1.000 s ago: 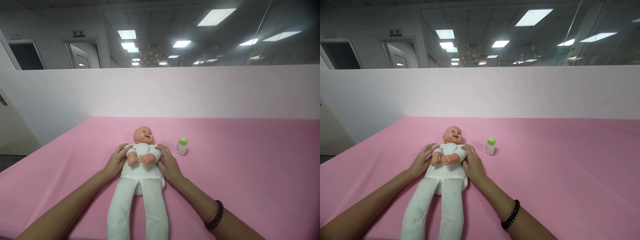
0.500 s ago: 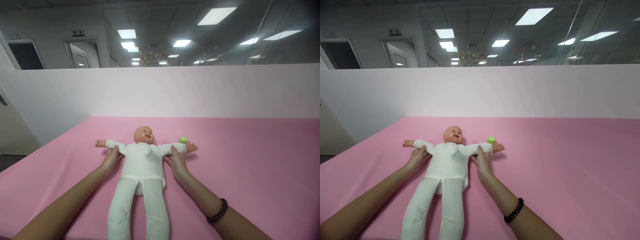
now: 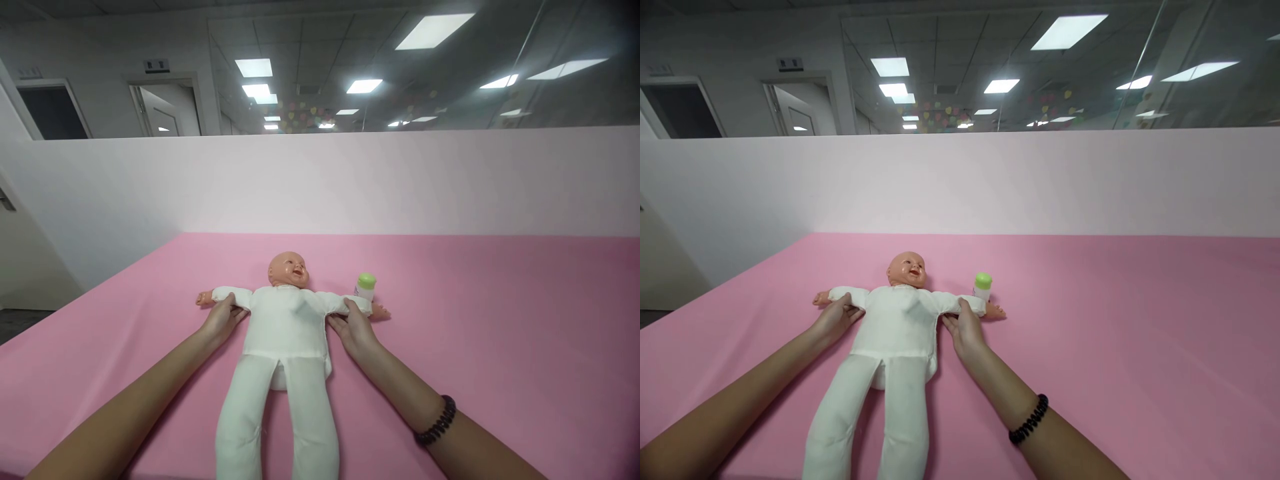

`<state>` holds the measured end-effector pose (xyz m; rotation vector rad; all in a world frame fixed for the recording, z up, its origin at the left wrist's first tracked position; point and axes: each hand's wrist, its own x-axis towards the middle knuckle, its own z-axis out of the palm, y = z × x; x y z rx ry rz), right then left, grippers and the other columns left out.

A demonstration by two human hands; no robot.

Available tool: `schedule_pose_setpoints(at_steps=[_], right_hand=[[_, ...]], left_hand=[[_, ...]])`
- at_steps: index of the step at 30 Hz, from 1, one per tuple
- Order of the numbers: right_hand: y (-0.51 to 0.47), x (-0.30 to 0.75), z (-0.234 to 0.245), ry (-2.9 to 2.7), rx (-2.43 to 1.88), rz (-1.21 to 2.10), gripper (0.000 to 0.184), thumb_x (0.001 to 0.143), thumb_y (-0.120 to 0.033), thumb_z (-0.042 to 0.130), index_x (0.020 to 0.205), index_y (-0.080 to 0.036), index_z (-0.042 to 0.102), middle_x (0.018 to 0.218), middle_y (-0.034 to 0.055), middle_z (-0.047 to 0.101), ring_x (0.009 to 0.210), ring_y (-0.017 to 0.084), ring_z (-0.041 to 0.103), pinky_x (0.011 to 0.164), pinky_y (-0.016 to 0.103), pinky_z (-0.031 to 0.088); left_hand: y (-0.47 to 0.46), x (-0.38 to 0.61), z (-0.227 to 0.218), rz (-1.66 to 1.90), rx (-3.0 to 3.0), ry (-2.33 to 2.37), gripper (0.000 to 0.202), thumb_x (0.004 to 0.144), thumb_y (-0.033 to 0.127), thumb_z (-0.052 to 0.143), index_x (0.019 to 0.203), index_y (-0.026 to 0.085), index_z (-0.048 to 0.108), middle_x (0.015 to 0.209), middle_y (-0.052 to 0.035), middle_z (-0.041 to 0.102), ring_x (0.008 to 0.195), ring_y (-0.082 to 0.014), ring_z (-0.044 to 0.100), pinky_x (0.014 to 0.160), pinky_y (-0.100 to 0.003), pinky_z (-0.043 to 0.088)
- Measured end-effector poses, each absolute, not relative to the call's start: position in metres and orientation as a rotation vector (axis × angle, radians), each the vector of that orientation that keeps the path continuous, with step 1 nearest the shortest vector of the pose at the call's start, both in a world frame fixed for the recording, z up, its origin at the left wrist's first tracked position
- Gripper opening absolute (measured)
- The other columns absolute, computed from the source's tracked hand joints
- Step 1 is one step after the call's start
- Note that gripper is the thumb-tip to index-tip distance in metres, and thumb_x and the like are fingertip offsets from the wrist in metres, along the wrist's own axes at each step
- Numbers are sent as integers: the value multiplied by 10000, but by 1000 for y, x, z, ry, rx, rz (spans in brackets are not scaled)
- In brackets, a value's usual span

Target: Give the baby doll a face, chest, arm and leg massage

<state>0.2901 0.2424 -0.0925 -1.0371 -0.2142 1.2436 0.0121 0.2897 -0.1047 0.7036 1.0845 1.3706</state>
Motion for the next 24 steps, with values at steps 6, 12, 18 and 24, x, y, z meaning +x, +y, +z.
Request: schedule_pose_setpoints(at_steps=[6, 12, 18, 24], right_hand=[[243, 290, -95, -241, -1050, 1243, 72, 925, -256, 539, 980, -216, 562, 923, 36, 736, 851, 174, 735, 833, 302, 627], [242, 290, -95, -298, -1068, 1200, 206, 907, -273, 563, 1101, -206, 558, 955, 47, 729, 869, 190, 730, 819, 315, 626], [233, 285, -90, -734, -1054, 894, 538, 752, -321, 732, 1239, -240, 519, 1182, 64, 677, 1037, 244, 680, 876, 374, 595], [228, 283, -97, -1505, -998, 490, 443, 608, -84, 494, 986, -239, 665, 1202, 74, 637, 1180, 273, 584, 1010, 449, 496]], left_hand=[[287, 14, -100, 1355, 705, 1099, 137, 919, 126, 472, 916, 165, 603, 916, -100, 717, 927, -198, 715, 965, -359, 587], [285, 13, -104, 1384, 871, 1103, 182, 941, 264, 562, 1105, 193, 525, 1105, -107, 696, 1035, -211, 702, 971, -373, 575], [274, 11, -106, 1421, 1797, 1200, 431, 959, 322, 550, 1365, 255, 421, 1397, -120, 546, 1281, -252, 570, 1064, -449, 505], [268, 6, -105, 1185, 2497, 1058, 490, 970, 146, 403, 1399, 317, 565, 1427, -95, 520, 1322, -245, 531, 1087, -417, 483]])
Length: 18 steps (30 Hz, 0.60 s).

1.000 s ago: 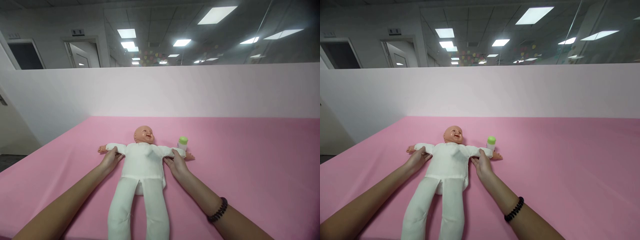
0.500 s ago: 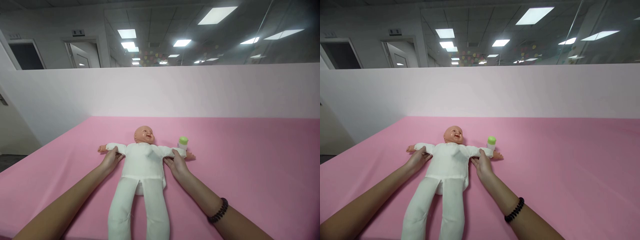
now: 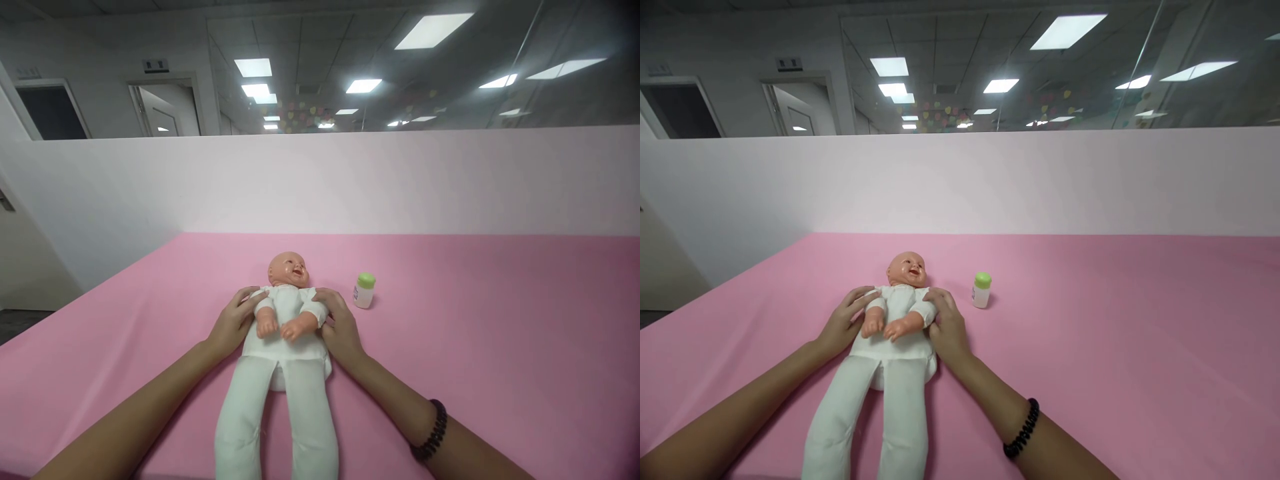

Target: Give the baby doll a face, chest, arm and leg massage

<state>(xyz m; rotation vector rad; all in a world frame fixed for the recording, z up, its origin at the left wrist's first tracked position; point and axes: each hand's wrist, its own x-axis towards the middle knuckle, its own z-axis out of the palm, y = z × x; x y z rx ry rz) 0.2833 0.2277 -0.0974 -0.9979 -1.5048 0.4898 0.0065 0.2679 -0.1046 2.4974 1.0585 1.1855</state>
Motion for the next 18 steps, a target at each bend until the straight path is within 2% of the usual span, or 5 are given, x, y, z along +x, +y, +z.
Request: schedule_pose_setpoints(at_steps=[4, 8, 12, 15, 18], right_hand=[[230, 286, -103, -1558, -1010, 433, 484, 587, -69, 463, 1003, -239, 644, 1195, 72, 622, 1177, 259, 574, 993, 437, 495], [232, 284, -99, -1346, -1006, 603, 363, 694, -198, 618, 1057, -221, 606, 1163, 76, 639, 1078, 256, 612, 828, 370, 550], [231, 282, -88, -1033, -986, 782, 413, 722, -335, 752, 1073, -206, 577, 1068, 69, 695, 963, 232, 666, 813, 346, 566], [235, 284, -84, -717, -993, 909, 509, 716, -356, 783, 1152, -224, 557, 1031, 39, 709, 929, 228, 694, 792, 348, 601], [241, 288, -86, -443, -1002, 1025, 372, 811, -276, 686, 1154, -234, 545, 974, 10, 707, 897, 200, 704, 725, 314, 626]], left_hand=[[270, 4, -106, 1187, 2480, 1074, 507, 944, 139, 446, 1407, 309, 566, 1395, -97, 540, 1302, -247, 542, 1080, -419, 487], [269, 7, -106, 1249, 2326, 1075, 458, 930, 197, 513, 1370, 295, 599, 1377, -102, 559, 1299, -260, 540, 1112, -441, 454], [271, 14, -106, 1438, 1893, 1118, 446, 898, 304, 611, 1340, 254, 585, 1398, -113, 569, 1283, -281, 558, 1083, -433, 474], [277, 14, -105, 1512, 1431, 1200, 409, 883, 325, 653, 1267, 244, 538, 1290, -105, 639, 1163, -254, 639, 992, -400, 531], [284, 11, -103, 1435, 1048, 1193, 258, 911, 295, 629, 1140, 221, 536, 1103, -92, 702, 1027, -224, 697, 917, -378, 572]])
